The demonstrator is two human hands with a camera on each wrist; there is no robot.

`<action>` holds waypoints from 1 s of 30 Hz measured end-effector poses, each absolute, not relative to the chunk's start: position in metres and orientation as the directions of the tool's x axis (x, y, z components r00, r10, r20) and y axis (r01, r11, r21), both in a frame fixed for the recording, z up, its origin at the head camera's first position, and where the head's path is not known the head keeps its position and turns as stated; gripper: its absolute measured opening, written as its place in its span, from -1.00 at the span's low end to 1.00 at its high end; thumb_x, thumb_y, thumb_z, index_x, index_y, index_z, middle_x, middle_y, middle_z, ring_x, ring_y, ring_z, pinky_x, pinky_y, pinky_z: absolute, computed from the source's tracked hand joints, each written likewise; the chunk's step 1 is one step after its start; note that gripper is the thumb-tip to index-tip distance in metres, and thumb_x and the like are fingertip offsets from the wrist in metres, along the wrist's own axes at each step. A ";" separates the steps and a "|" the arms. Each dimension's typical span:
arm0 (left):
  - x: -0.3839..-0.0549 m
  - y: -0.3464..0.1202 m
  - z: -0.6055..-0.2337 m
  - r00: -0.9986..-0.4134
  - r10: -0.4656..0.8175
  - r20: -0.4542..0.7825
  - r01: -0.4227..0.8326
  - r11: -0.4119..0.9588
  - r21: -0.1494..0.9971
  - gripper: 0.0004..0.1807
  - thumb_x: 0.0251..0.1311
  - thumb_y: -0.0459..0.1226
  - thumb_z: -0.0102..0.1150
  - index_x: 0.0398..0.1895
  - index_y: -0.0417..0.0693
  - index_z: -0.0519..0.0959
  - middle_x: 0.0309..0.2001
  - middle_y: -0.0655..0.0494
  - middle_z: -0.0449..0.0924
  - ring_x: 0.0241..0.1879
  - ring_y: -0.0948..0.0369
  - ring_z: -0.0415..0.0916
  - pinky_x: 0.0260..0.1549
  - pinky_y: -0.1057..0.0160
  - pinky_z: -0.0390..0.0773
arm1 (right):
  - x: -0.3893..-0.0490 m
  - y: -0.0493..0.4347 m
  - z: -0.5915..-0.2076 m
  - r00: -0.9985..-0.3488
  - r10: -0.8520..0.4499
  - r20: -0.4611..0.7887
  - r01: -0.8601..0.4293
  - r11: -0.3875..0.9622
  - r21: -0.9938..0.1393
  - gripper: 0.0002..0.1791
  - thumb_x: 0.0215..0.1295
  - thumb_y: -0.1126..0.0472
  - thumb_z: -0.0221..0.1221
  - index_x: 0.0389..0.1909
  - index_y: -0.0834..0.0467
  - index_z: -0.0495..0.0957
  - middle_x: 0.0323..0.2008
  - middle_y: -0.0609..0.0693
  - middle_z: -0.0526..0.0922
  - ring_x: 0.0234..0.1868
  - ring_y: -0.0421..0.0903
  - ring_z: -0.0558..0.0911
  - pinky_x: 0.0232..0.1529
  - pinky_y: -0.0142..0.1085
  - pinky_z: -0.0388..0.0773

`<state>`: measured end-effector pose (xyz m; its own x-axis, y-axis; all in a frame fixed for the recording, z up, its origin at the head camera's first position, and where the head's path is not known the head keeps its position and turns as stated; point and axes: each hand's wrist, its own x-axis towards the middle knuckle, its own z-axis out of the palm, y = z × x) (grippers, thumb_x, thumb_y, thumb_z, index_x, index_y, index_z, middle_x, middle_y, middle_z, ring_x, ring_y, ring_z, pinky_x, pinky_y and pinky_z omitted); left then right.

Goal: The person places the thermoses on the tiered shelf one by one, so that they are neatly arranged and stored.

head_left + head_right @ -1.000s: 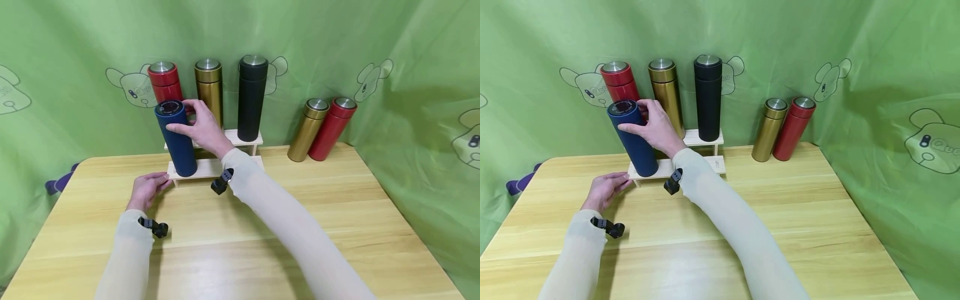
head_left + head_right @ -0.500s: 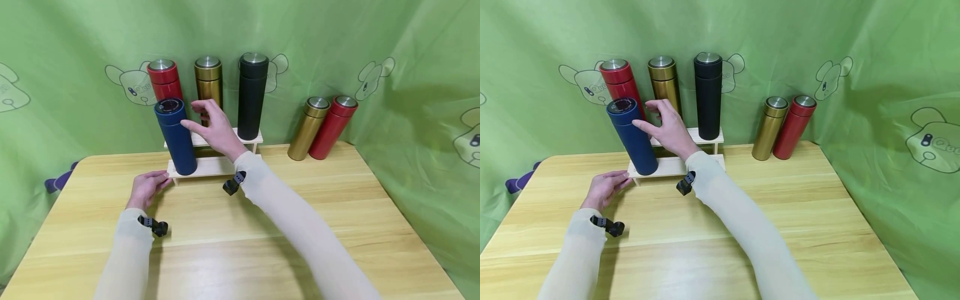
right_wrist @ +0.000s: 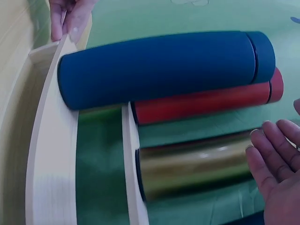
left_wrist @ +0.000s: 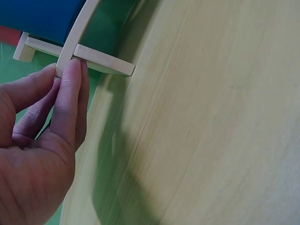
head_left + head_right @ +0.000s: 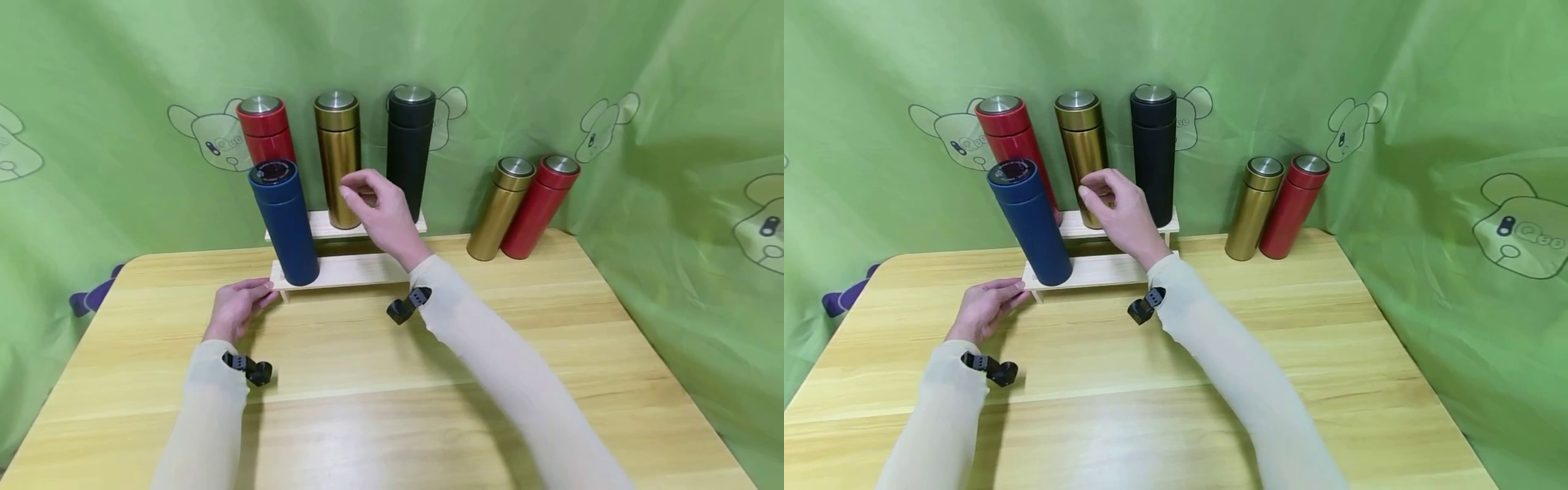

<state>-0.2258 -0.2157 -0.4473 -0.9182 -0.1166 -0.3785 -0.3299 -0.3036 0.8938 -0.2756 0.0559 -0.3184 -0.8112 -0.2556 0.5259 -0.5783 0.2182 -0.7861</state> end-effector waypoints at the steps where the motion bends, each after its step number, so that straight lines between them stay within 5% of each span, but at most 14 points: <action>1: -0.226 -0.216 -0.447 -0.919 -0.114 -0.378 -0.329 -0.306 0.893 -0.49 0.34 -0.53 0.09 0.33 -0.45 0.29 0.30 -0.34 0.26 -0.22 0.24 0.68 0.05 0.35 0.61 | -0.275 0.058 -0.319 -0.815 -0.251 0.522 -0.573 0.214 -0.791 -0.74 0.44 0.21 0.16 0.05 0.23 0.57 -0.05 0.00 0.62 -0.03 -0.13 0.55 0.05 -0.30 0.61; 30: -0.228 -0.218 -0.449 -0.928 -0.104 -0.358 -0.315 -0.297 0.901 -0.50 0.32 -0.57 0.07 0.31 -0.48 0.29 0.27 -0.35 0.27 -0.23 0.23 0.68 0.05 0.33 0.62 | -0.280 0.123 -0.331 -0.868 -0.227 0.442 -0.485 0.195 -0.852 -0.73 0.42 0.26 0.18 0.04 0.32 0.53 -0.09 0.12 0.63 -0.03 0.08 0.59 0.05 -0.28 0.62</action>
